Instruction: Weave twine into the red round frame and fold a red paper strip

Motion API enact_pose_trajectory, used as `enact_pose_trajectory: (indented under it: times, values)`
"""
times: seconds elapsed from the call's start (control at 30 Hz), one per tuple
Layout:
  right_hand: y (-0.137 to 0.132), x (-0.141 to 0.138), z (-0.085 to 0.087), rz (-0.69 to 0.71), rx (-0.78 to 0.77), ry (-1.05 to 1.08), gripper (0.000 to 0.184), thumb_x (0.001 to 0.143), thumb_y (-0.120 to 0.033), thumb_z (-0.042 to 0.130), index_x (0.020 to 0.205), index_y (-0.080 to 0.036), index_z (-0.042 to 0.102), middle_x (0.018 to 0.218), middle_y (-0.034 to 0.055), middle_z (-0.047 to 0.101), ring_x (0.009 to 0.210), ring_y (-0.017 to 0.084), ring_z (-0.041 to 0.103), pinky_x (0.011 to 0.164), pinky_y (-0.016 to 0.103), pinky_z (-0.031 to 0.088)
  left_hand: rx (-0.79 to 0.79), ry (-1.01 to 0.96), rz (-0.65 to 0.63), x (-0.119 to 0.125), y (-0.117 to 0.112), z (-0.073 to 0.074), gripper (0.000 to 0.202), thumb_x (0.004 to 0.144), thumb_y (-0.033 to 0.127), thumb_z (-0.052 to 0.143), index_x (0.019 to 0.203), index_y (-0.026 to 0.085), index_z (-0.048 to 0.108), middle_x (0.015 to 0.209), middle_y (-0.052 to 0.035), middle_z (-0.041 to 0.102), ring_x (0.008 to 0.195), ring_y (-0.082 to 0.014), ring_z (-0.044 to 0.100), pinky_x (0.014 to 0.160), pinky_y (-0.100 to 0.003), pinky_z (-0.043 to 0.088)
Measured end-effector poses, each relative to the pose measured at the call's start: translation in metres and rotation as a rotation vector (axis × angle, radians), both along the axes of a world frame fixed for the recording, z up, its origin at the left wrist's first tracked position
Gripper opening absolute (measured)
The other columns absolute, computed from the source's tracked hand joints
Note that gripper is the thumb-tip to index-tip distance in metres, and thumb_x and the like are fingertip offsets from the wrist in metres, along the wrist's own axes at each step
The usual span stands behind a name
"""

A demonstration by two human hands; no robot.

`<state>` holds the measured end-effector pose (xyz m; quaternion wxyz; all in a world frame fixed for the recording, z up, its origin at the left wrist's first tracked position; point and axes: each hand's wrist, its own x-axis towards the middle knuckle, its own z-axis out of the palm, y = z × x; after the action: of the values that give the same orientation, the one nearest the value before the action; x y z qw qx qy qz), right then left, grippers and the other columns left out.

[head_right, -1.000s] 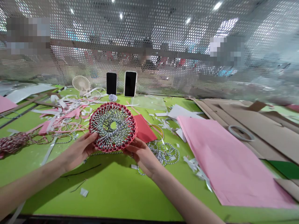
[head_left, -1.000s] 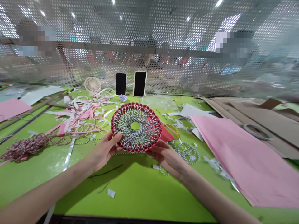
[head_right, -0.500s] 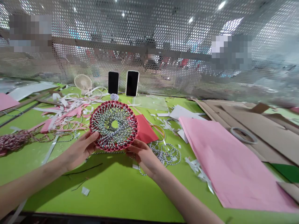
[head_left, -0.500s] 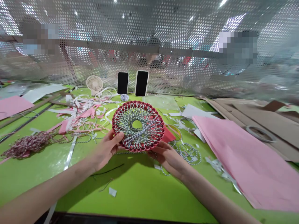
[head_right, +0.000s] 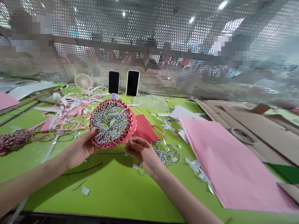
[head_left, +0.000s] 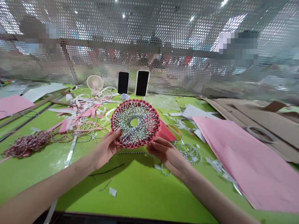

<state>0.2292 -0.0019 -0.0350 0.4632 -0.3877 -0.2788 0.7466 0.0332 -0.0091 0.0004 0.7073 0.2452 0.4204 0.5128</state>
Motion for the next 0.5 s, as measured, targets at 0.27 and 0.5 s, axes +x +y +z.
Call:
enact_pose_trajectory:
  times: [0.27, 0.5]
  values:
    - [-0.0038, -0.0008, 0.0050, 0.011, 0.025, 0.070, 0.023, 0.052, -0.026, 0.078, 0.065, -0.016, 0.062, 0.060, -0.0038, 0.058, 0.058, 0.006, 0.053, 0.055, 0.018, 0.043, -0.151, -0.165, -0.059, 0.0009, 0.0036, 0.0018, 0.021, 0.087, 0.011, 0.032, 0.085, 0.009, 0.052, 0.066, -0.0083, 0.066, 0.053, -0.0154, 0.065, 0.048, -0.022, 0.055]
    - [-0.0060, -0.0023, 0.0093, 0.054, 0.059, 0.159, 0.018, 0.058, -0.022, 0.075, 0.064, -0.015, 0.060, 0.060, -0.0034, 0.055, 0.058, 0.006, 0.050, 0.059, 0.018, 0.042, -0.123, -0.251, -0.215, 0.0008, 0.0056, -0.0052, 0.027, 0.087, 0.018, 0.029, 0.100, 0.006, 0.049, 0.072, -0.0115, 0.066, 0.069, -0.0207, 0.067, 0.064, -0.029, 0.055]
